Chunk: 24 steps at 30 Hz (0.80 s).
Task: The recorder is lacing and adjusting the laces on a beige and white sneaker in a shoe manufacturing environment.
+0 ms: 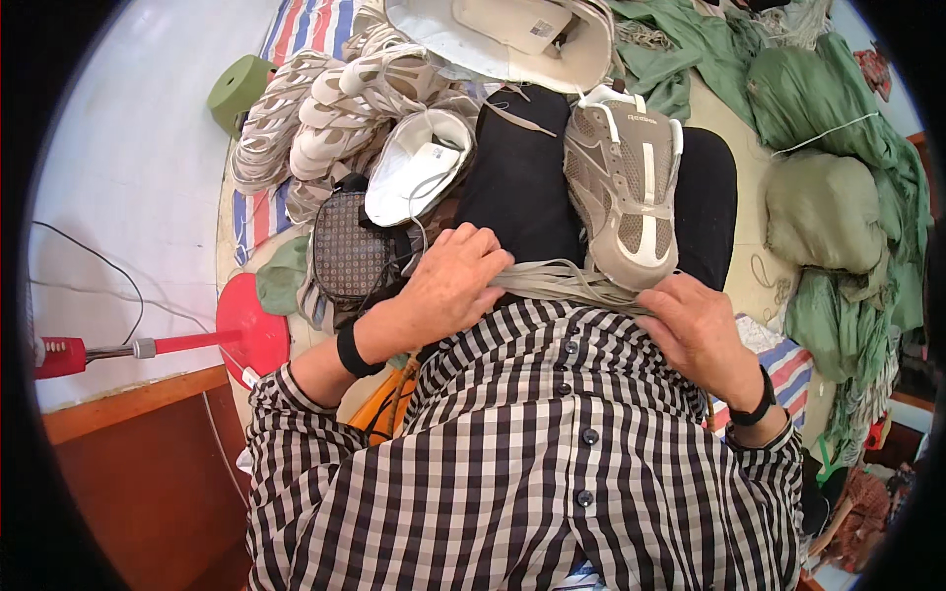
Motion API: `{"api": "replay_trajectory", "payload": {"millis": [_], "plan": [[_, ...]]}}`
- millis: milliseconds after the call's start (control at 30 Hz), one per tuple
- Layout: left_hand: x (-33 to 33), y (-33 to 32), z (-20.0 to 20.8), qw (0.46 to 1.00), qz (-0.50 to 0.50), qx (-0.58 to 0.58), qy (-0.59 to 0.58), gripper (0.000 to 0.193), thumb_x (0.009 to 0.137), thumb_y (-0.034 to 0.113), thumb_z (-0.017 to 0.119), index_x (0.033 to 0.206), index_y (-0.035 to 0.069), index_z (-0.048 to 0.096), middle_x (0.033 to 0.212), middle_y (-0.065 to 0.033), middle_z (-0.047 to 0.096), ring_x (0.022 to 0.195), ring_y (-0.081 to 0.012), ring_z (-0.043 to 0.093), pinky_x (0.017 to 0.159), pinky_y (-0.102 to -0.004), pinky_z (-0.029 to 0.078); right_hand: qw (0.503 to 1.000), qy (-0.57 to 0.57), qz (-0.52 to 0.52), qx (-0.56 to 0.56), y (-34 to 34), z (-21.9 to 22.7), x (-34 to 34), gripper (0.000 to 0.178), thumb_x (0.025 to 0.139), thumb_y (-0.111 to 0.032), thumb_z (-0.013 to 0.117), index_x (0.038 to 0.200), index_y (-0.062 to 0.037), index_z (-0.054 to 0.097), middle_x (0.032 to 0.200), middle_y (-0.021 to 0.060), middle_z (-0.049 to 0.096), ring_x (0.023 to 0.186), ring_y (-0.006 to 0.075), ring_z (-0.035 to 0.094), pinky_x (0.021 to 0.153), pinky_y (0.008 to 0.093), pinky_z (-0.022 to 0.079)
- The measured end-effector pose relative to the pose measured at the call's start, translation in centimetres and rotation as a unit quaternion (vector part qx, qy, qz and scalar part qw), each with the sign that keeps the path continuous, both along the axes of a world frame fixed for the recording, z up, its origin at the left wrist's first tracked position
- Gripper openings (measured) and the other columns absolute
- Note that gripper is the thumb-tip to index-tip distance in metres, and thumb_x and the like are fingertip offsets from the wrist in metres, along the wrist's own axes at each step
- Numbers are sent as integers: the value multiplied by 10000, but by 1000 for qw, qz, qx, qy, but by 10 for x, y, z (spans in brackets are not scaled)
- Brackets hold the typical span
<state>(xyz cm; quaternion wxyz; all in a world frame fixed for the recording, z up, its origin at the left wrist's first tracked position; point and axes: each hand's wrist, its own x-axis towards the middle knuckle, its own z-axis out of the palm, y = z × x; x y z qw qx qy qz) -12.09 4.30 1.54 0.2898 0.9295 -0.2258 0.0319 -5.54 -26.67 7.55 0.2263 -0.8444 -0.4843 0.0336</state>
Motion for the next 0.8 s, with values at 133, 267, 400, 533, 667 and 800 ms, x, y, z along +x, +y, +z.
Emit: {"api": "replay_trajectory", "payload": {"millis": [133,267,400,533,667,800], "plan": [[-5,-5,-7,999,7,-52,17,173,777,67,669,912,41,563,851,-112,542,881,-292,550,757,-410,428,999,-19,1,-38,9,-17,-7,207,801,-131,696,960,-59,586,809,90,545,753,277,604,626,386,477],[-4,-17,7,997,-37,-67,17,155,786,49,647,898,33,540,774,-107,532,790,-302,576,691,-417,454,999,-10,-2,-47,16,-16,-9,210,836,-151,688,995,-60,584,796,84,543,731,269,615,605,389,476],[-10,-35,27,989,-112,-97,-8,149,794,27,623,860,30,489,719,-98,519,630,-290,574,570,-383,476,999,16,-23,-17,26,-4,-8,253,845,-154,684,1050,-57,574,834,89,560,724,282,620,601,400,478],[-14,-42,34,990,-99,-96,-5,160,804,22,617,844,34,462,705,-91,484,646,-280,578,572,-373,478,998,44,12,45,39,-2,-4,292,838,-123,673,1103,-62,567,908,90,576,733,313,620,614,412,483],[-18,-43,27,983,-119,-136,-20,196,787,24,683,895,33,520,721,-115,508,644,-300,582,547,-397,470,994,76,22,72,38,-1,-4,161,836,-28,647,995,-38,629,900,109,611,750,306,627,614,368,480],[-24,-43,19,984,-103,-145,-14,186,830,70,669,899,30,501,706,-103,495,620,-280,572,537,-383,469,964,244,-49,89,39,9,-7,252,820,36,614,1062,-34,609,944,124,628,669,238,585,598,318,458]]}}
